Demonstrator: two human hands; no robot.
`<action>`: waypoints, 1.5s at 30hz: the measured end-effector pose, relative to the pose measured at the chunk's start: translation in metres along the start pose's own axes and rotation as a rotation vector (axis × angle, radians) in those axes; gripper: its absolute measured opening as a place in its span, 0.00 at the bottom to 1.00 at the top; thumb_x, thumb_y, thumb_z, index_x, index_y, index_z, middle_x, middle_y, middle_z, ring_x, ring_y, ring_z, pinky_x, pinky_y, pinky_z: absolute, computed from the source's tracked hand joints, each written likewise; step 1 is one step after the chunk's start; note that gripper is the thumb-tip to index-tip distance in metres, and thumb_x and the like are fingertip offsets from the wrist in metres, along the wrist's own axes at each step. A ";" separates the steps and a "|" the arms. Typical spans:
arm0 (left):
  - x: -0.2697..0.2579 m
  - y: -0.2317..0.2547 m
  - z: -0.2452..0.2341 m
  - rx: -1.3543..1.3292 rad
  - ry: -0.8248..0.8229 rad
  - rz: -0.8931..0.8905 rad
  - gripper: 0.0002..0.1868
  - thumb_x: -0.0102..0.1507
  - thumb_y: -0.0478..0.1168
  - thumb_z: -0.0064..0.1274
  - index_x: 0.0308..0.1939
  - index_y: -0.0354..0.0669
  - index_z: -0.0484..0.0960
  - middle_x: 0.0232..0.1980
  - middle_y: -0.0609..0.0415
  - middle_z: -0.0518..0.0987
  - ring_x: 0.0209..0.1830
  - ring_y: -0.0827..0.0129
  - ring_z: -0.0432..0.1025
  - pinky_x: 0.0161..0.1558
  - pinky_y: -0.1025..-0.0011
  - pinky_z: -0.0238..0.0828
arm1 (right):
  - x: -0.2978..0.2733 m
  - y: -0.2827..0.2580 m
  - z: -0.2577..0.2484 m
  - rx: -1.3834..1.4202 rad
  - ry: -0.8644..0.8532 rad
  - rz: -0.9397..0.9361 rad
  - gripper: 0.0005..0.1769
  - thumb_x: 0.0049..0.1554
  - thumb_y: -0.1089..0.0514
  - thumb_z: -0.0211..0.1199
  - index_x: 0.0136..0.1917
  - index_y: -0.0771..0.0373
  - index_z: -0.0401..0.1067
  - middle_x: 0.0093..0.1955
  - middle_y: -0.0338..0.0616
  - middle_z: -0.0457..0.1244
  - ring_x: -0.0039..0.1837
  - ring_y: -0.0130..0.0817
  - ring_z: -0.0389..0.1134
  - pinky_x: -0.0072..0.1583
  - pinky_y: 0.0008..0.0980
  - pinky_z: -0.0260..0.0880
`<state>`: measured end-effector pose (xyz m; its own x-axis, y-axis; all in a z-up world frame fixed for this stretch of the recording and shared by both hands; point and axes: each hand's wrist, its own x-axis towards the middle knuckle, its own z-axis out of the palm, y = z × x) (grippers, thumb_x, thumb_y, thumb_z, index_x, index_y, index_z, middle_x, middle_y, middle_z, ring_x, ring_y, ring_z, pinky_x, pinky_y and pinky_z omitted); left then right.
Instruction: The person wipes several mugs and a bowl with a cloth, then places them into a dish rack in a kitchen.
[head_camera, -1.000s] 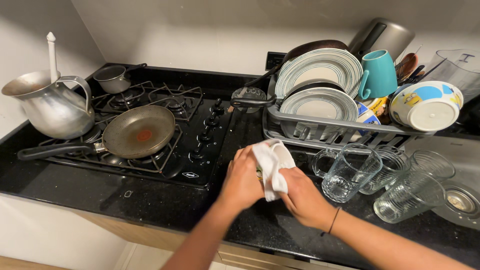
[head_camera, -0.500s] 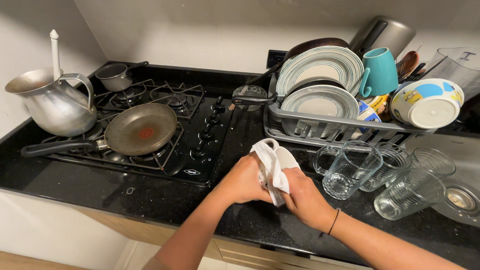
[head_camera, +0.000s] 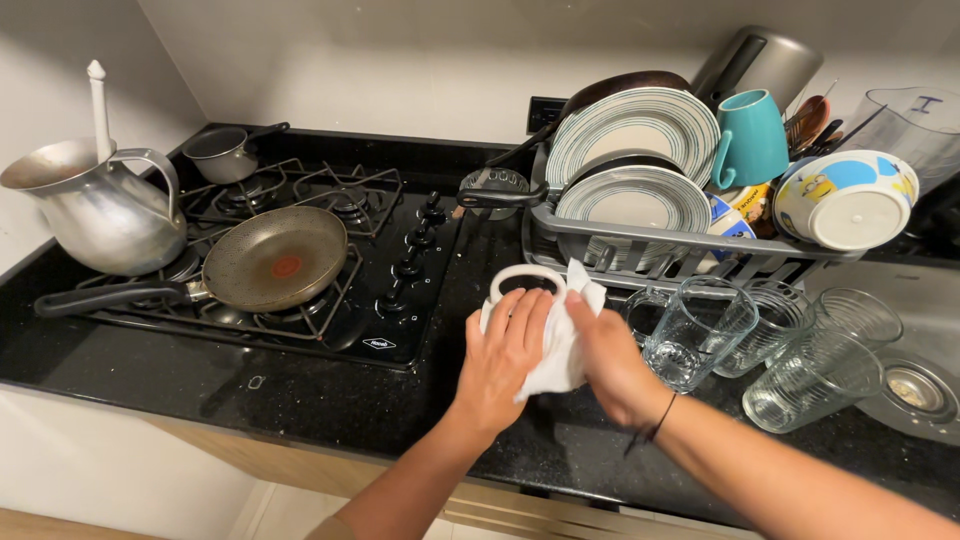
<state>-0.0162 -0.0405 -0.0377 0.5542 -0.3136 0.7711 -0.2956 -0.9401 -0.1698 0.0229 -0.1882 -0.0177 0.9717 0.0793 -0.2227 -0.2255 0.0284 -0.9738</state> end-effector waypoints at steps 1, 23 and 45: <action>-0.003 0.000 -0.002 -0.001 -0.001 0.001 0.33 0.60 0.29 0.50 0.71 0.42 0.67 0.65 0.51 0.73 0.68 0.59 0.66 0.54 0.57 0.64 | -0.001 -0.008 0.003 0.001 0.001 0.001 0.27 0.69 0.44 0.52 0.49 0.73 0.71 0.39 0.49 0.65 0.40 0.38 0.67 0.41 0.35 0.69; 0.024 -0.030 -0.011 -0.817 -0.624 -0.283 0.39 0.52 0.55 0.58 0.63 0.41 0.69 0.60 0.46 0.76 0.59 0.50 0.70 0.55 0.50 0.67 | -0.037 0.002 -0.035 -0.846 -0.486 -0.825 0.13 0.67 0.48 0.49 0.55 0.60 0.62 0.47 0.46 0.64 0.46 0.41 0.68 0.53 0.40 0.69; 0.048 -0.042 -0.045 -0.924 -0.967 -0.086 0.59 0.30 0.55 0.71 0.65 0.46 0.69 0.56 0.57 0.78 0.53 0.67 0.73 0.55 0.73 0.68 | 0.000 -0.038 -0.077 -1.459 -0.958 -1.698 0.20 0.68 0.62 0.47 0.69 0.73 0.65 0.69 0.60 0.63 0.74 0.53 0.61 0.78 0.47 0.54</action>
<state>-0.0119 -0.0096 0.0339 0.8080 -0.5872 -0.0472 -0.4338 -0.6473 0.6268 0.0366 -0.2661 0.0162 -0.1865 0.9762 0.1103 0.9465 0.1485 0.2866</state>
